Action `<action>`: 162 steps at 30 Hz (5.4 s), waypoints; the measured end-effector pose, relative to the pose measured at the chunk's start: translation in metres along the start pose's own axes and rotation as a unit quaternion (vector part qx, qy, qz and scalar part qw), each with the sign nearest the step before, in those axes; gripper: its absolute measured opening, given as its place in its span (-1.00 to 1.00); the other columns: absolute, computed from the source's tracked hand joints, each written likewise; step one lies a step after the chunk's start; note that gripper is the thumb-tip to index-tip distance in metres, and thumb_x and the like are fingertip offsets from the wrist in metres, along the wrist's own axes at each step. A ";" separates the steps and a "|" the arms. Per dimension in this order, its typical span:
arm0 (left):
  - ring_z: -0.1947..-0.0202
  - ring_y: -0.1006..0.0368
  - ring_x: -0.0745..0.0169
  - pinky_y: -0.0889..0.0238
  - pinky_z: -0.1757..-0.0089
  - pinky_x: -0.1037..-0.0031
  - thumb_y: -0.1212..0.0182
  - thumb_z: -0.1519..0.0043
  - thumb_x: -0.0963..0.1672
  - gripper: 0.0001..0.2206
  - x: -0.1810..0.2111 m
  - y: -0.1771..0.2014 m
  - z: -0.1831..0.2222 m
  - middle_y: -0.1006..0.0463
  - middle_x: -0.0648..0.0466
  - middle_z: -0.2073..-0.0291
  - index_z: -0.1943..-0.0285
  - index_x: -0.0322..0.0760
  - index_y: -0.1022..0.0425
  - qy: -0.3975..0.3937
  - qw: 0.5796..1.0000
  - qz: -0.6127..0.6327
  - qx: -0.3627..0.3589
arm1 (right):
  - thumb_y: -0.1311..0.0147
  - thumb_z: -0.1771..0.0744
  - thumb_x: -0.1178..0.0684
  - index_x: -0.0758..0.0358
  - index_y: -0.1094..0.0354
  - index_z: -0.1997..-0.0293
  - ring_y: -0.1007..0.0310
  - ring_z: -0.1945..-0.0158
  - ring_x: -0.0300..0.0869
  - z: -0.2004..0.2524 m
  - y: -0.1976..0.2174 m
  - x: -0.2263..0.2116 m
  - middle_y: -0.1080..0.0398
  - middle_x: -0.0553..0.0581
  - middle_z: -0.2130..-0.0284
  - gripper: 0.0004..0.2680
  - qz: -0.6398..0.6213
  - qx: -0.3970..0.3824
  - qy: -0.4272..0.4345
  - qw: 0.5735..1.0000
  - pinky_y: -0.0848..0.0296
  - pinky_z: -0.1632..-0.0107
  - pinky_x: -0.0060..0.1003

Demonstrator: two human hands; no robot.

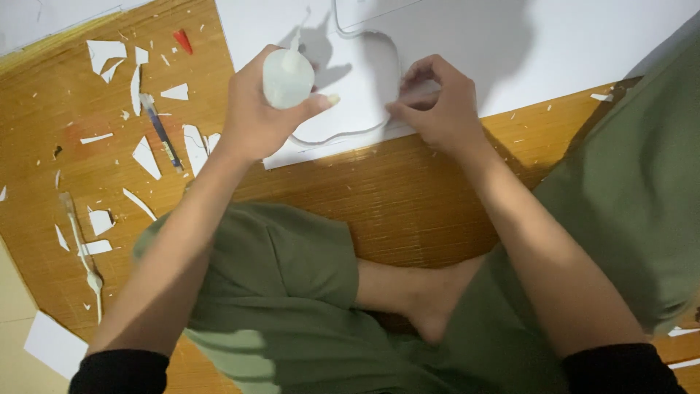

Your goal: The person attaches a flexible LED strip to a white board using glue, following a pre-drawn pattern.

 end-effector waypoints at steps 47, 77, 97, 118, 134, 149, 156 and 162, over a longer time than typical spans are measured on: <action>0.03 -0.16 0.01 0.05 0.03 0.23 -0.52 -0.06 -0.06 -0.44 0.021 -0.012 0.018 -0.35 0.01 0.02 -0.30 -0.18 -0.56 -0.240 0.856 -0.445 -0.110 | -0.24 -0.39 0.30 0.46 -0.49 0.20 -0.45 0.56 -0.24 -0.019 -0.002 0.007 -0.46 0.17 0.51 -0.97 0.003 -0.034 -0.046 0.998 -0.58 0.42 -0.49; -0.03 -0.21 0.16 -0.03 -0.06 0.32 -0.28 -0.23 -0.16 -0.63 0.039 0.016 0.013 -0.42 0.19 -0.07 -0.22 0.05 -0.69 -0.332 0.767 -0.540 -0.099 | -0.24 -0.40 0.32 0.49 -0.50 0.18 -0.47 0.56 -0.23 -0.019 -0.002 0.000 -0.48 0.21 0.52 -0.97 0.014 -0.039 -0.005 0.999 -0.57 0.43 -0.49; 0.07 -0.15 0.05 0.00 0.00 0.20 -0.31 -0.21 -0.20 -0.64 0.040 -0.019 -0.002 -0.37 0.02 0.03 -0.23 -0.15 -0.63 -0.330 0.820 -0.462 -0.070 | -0.25 -0.39 0.31 0.50 -0.49 0.19 -0.46 0.55 -0.25 -0.019 -0.001 0.008 -0.46 0.19 0.53 -0.96 -0.015 -0.034 -0.027 0.999 -0.59 0.42 -0.49; 0.07 -0.18 -0.01 0.00 0.04 0.18 -0.33 -0.04 -0.21 -0.49 0.028 0.009 0.028 -0.35 0.02 -0.03 -0.25 -0.10 -0.59 -0.262 0.832 -0.471 -0.129 | -0.24 -0.39 0.30 0.48 -0.50 0.21 -0.47 0.56 -0.26 -0.019 -0.001 0.002 -0.46 0.17 0.54 -0.96 -0.012 -0.033 -0.037 0.999 -0.57 0.41 -0.49; -0.24 -0.38 -0.14 -0.24 -0.24 0.09 -0.28 -0.38 -0.27 -0.48 -0.102 0.047 -0.003 -0.31 -0.22 -0.20 -0.37 -0.27 0.01 0.030 0.981 -0.077 0.176 | -0.29 -0.34 0.24 0.42 -0.52 0.26 -0.45 0.63 -0.27 -0.020 0.000 0.000 -0.48 0.13 0.60 -0.95 0.029 -0.011 -0.044 0.999 -0.48 0.49 -0.53; -0.60 0.19 -0.23 0.30 -0.48 -0.03 -0.55 -0.26 0.10 0.07 -0.085 0.005 0.024 0.15 -0.29 -0.57 -0.58 -0.43 0.33 0.204 0.921 -0.149 0.296 | -0.30 -0.33 0.15 0.33 -0.51 0.38 -0.40 0.71 -0.30 -0.019 0.002 0.012 -0.44 0.04 0.69 -0.89 0.026 -0.008 -0.094 0.995 -0.29 0.60 -0.52; 0.04 -0.33 0.15 -0.11 0.00 0.31 -0.42 -0.20 -0.10 -0.86 0.006 -0.108 0.062 -0.50 0.20 0.18 0.09 -0.05 -0.67 -0.025 0.968 -0.220 0.114 | -0.24 -0.36 0.07 0.38 -0.47 0.32 -0.52 0.59 -0.22 -0.017 0.001 0.019 -0.38 0.09 0.58 -0.84 0.025 -0.014 -0.079 0.996 -0.43 0.47 -0.46; 0.16 -0.26 0.15 -0.18 0.03 0.36 -0.38 -0.19 -0.17 -0.93 -0.009 -0.104 0.059 -0.46 0.10 0.27 0.21 -0.27 -0.65 0.001 0.959 -0.210 0.190 | -0.30 -0.32 0.14 0.33 -0.49 0.45 -0.44 0.75 -0.28 -0.019 -0.001 0.018 -0.35 0.02 0.70 -0.85 0.000 0.001 -0.060 0.998 -0.16 0.67 -0.58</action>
Point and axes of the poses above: each hand's wrist, its own z-axis away from the middle knuckle, its own y-axis out of the back of the hand, x = y × z, the point moved 7 cm from there along -z, towards the middle knuckle
